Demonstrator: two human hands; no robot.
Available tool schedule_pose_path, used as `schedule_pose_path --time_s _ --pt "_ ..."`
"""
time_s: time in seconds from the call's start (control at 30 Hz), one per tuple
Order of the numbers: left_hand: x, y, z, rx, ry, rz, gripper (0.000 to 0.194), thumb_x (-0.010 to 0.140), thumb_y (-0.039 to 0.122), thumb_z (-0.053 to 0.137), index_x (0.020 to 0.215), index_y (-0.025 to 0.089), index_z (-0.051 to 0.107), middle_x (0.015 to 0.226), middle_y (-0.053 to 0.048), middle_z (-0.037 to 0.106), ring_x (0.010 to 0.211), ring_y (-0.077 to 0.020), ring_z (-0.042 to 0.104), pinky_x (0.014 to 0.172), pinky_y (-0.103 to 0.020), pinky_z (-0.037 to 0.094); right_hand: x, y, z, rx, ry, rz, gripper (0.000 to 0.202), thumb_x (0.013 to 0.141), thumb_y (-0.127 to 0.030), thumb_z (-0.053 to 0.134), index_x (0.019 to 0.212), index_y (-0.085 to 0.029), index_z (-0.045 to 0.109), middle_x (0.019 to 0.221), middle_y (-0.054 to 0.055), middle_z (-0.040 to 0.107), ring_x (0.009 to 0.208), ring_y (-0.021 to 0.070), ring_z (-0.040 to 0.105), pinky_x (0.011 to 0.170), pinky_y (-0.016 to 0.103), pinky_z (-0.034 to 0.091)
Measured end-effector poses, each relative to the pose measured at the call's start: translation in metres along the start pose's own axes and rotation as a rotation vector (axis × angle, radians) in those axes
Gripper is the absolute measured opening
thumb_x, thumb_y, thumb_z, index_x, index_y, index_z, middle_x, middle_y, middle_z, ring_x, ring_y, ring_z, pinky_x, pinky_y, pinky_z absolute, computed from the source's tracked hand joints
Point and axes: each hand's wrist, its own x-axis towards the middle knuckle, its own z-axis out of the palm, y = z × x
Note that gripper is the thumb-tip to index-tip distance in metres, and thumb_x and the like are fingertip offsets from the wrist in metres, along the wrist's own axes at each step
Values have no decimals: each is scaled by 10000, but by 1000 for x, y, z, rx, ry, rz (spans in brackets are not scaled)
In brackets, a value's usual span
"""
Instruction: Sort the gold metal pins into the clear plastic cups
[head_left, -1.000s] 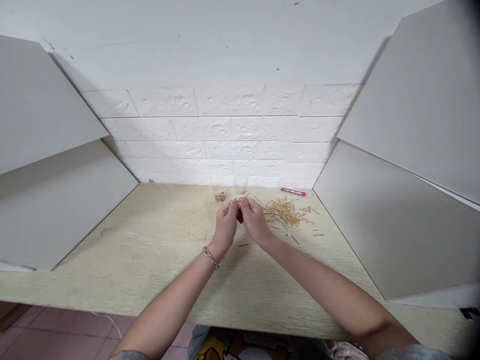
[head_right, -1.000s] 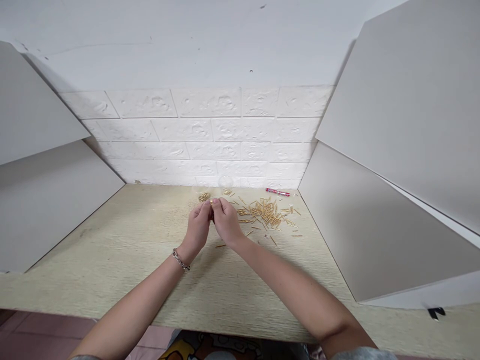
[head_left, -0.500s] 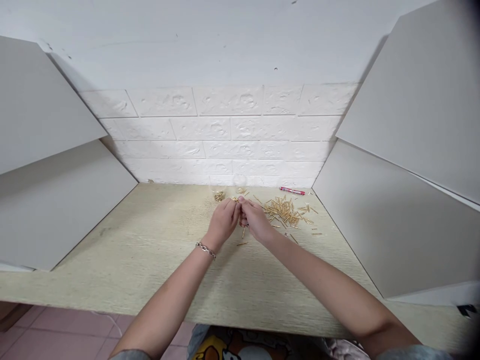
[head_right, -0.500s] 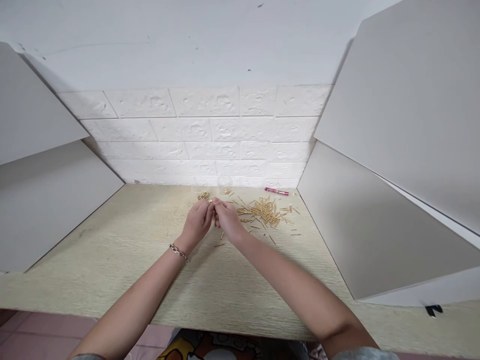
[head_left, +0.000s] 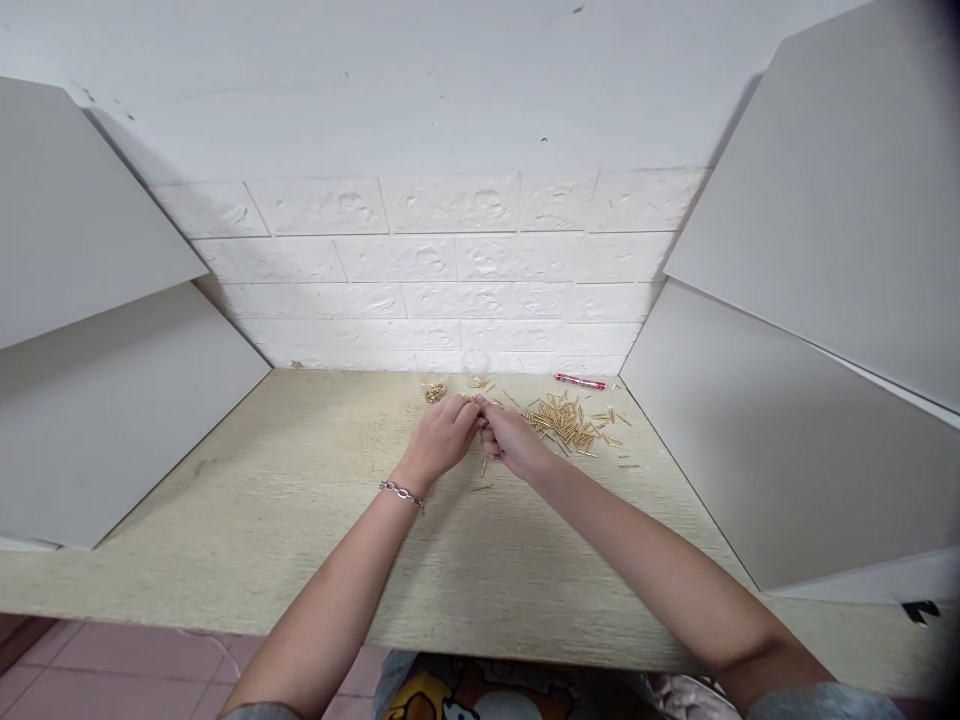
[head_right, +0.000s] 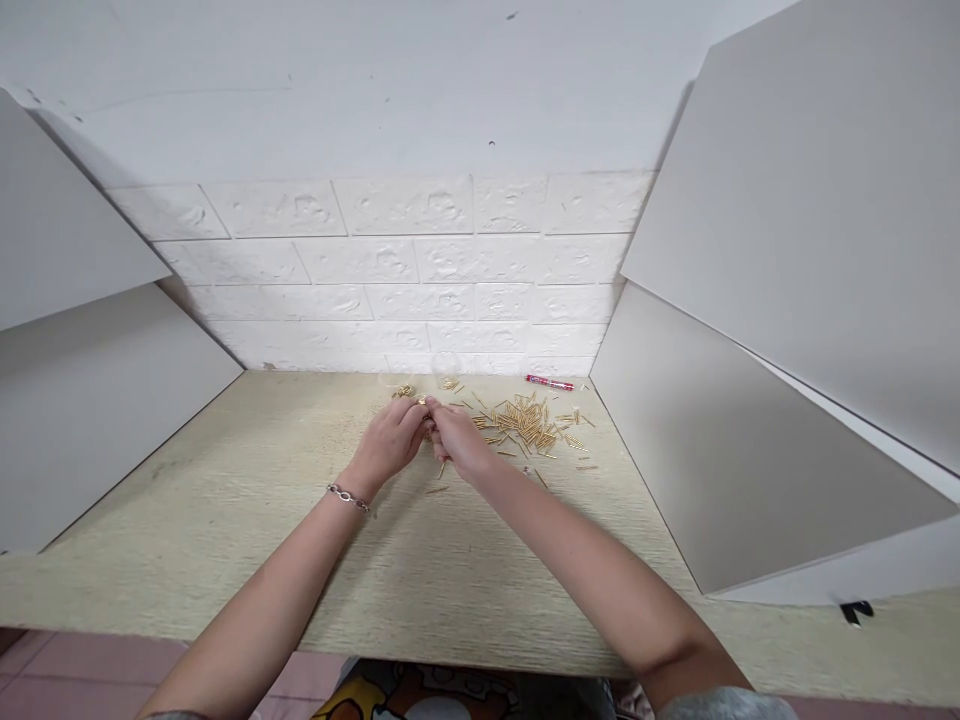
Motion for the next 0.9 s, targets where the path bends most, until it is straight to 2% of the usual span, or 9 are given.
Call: schedule_pose_path --time_s 0.13,0.23,0.37,0.47,0.57,0.7,0.9 --pt "-1 0 1 -23 16 10 178 855 141 346 716 174 452 687 -40 481 614 -150 402 552 -261 325 -1 1 0 20 -21 21 346 800 -431 478 569 -199 366 389 -102 264 309 44 183 319 192 203" --pt "-2 3 1 -105 50 -52 199 864 156 334 695 181 435 667 -35 467 610 -149 395 553 -261 323 -1 5 4 68 -16 -29 343 779 -437 498 574 -204 351 389 -109 233 321 49 180 334 193 214" --pt "-1 12 4 -287 118 -237 242 884 183 314 649 191 375 633 -16 432 611 -139 389 559 -255 321 2 13 8 43 50 -162 368 766 -489 475 571 -211 334 392 -99 249 336 63 220 355 209 217" --pt "3 22 5 -418 167 -388 281 891 216 311 611 196 312 597 4 395 594 -130 377 559 -257 308 3 17 9 -133 125 -334 405 788 -529 408 552 -206 347 424 -67 318 387 83 301 396 226 246" --pt "6 31 3 -582 174 -590 296 890 270 317 604 194 303 590 15 385 577 -120 368 558 -259 302 0 15 8 -334 190 -520 409 824 -506 359 556 -198 380 492 -33 401 484 105 374 475 235 294" --pt "10 37 0 -890 147 -848 302 873 351 337 618 188 346 597 24 388 566 -107 356 545 -244 315 -4 10 5 -511 206 -679 373 862 -442 326 584 -201 386 540 -24 425 540 118 378 525 239 290" --pt "13 34 -4 -1201 129 -980 315 827 401 405 608 182 353 580 37 343 545 -88 324 511 -217 316 -2 11 -2 -658 166 -779 339 872 -386 337 583 -208 328 545 -28 394 528 119 343 528 244 252"
